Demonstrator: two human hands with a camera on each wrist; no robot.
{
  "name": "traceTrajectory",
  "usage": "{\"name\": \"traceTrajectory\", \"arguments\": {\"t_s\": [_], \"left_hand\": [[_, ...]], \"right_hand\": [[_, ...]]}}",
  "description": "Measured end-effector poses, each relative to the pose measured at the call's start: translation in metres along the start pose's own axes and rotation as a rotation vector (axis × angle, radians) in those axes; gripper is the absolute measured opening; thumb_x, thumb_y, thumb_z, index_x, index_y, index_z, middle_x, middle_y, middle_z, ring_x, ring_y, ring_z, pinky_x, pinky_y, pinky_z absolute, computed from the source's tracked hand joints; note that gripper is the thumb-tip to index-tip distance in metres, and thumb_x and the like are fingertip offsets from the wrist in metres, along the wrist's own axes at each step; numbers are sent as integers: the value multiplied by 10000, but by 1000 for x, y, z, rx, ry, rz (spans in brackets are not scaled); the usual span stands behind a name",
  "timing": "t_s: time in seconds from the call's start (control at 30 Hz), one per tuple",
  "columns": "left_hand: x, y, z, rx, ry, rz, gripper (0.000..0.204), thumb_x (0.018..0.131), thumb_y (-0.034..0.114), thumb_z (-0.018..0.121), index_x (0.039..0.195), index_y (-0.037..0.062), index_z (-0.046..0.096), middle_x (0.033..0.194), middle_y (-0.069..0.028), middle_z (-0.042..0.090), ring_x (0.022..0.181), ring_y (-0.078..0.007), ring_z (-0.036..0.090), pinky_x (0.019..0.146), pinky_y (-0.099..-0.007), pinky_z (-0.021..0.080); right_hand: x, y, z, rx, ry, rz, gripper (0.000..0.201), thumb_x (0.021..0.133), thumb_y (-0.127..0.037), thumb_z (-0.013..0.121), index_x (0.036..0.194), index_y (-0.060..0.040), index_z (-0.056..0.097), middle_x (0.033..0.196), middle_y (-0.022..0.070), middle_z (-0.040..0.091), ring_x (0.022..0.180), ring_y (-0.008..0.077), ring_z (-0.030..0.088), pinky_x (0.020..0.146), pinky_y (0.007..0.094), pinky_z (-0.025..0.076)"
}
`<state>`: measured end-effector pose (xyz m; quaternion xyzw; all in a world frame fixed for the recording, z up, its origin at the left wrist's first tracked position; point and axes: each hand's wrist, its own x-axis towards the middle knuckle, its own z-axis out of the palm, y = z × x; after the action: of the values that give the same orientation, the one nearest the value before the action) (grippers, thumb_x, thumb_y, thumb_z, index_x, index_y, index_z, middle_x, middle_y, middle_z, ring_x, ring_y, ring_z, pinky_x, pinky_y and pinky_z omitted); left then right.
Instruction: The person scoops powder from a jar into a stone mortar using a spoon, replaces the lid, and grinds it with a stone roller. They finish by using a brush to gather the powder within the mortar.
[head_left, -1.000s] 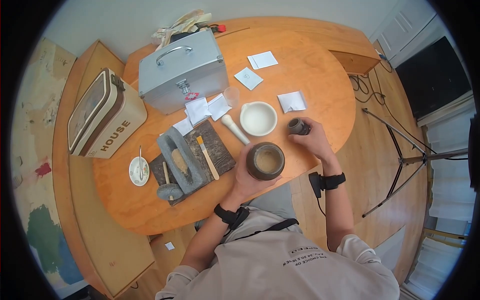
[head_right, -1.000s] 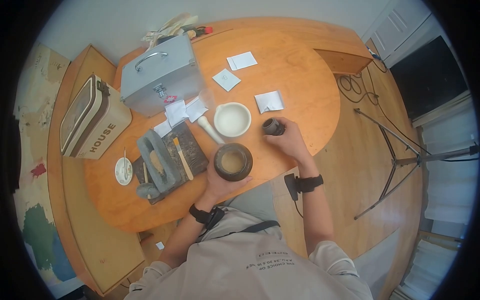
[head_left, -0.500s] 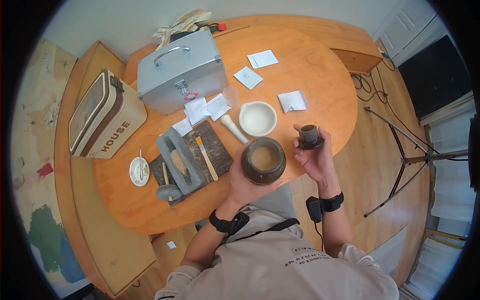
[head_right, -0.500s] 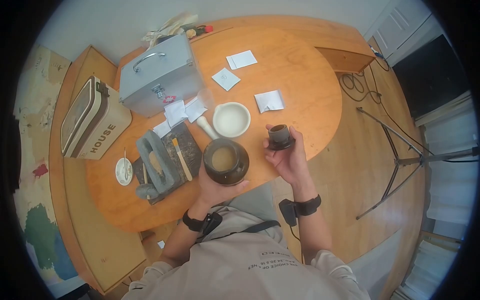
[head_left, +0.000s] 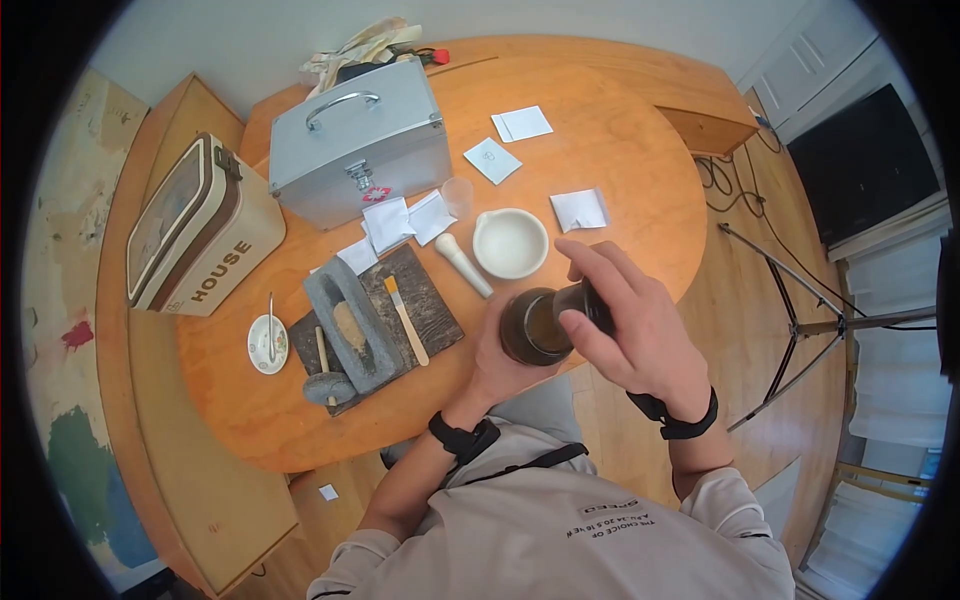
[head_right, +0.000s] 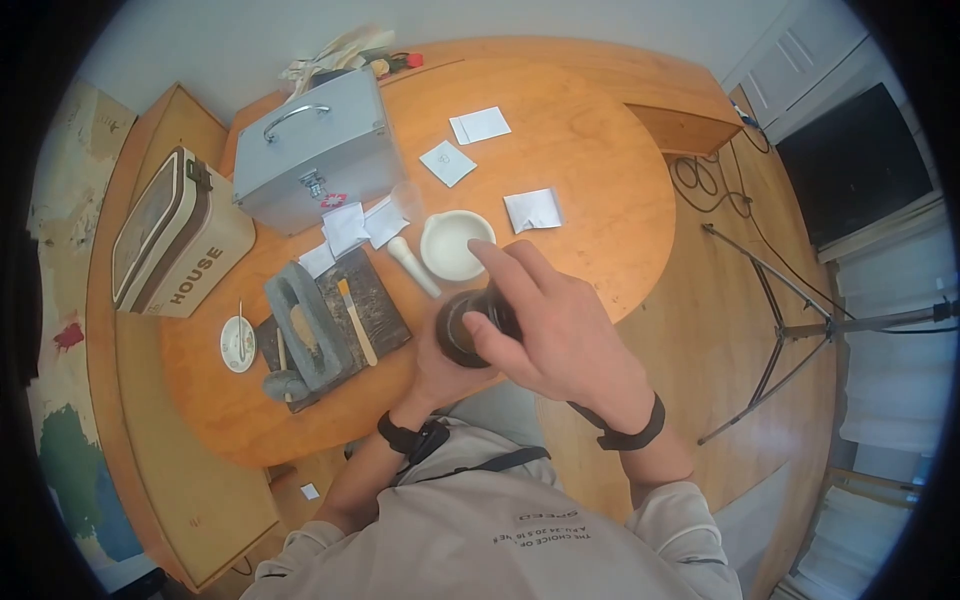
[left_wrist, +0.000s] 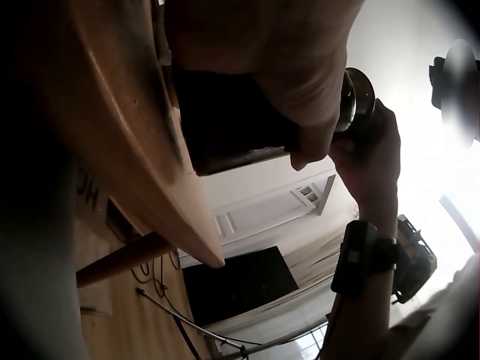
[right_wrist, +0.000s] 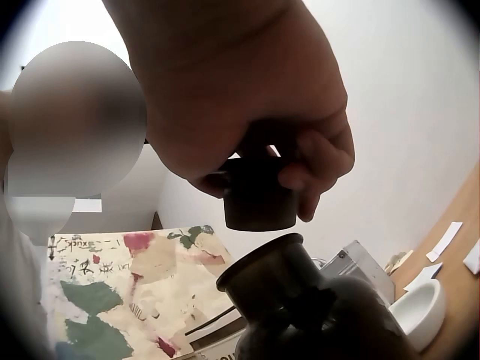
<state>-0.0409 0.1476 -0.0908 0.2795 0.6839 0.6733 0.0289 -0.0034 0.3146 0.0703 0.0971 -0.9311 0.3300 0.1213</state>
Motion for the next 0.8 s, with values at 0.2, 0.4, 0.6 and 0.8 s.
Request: {"name": "traceTrajectory", "arguments": {"t_s": [0.2, 0.4, 0.6, 0.8], "left_hand": [[-3, -16, -3, -29, -9, -35, 947, 647, 232, 993, 1411, 69, 456, 1283, -125, 631, 1197, -268, 638, 1016, -418, 521], [-3, -40, 3, -168, -5, -62, 894, 638, 237, 982, 1378, 65, 511, 1308, -134, 615, 1171, -277, 644, 997, -417, 526], [-6, -48, 5, -160, -4, -65, 872, 642, 226, 962, 1371, 52, 519, 1279, -147, 603, 1177, -323, 622, 984, -443, 519], [-4, -41, 2, -95, -5, -9, 885, 643, 227, 964, 1379, 48, 507, 1289, -156, 587, 1184, -334, 616, 986, -445, 516]], "right_hand": [[17, -10, 16, -413, -141, -200, 626, 927, -385, 665, 1370, 39, 538, 985, 136, 579, 606, 258, 608, 512, 373, 481], [27, -23, 18, -565, -442, -77, 656, 903, -392, 669, 1387, 31, 541, 1081, 155, 614, 634, 290, 627, 540, 381, 497], [33, -6, 29, -361, -234, -233, 589, 837, -339, 712, 1321, -31, 582, 983, 134, 572, 730, 279, 599, 604, 403, 492], [30, -10, 36, -362, -249, -141, 537, 800, -286, 731, 1257, -42, 591, 1063, 149, 592, 771, 308, 580, 672, 412, 512]]}}
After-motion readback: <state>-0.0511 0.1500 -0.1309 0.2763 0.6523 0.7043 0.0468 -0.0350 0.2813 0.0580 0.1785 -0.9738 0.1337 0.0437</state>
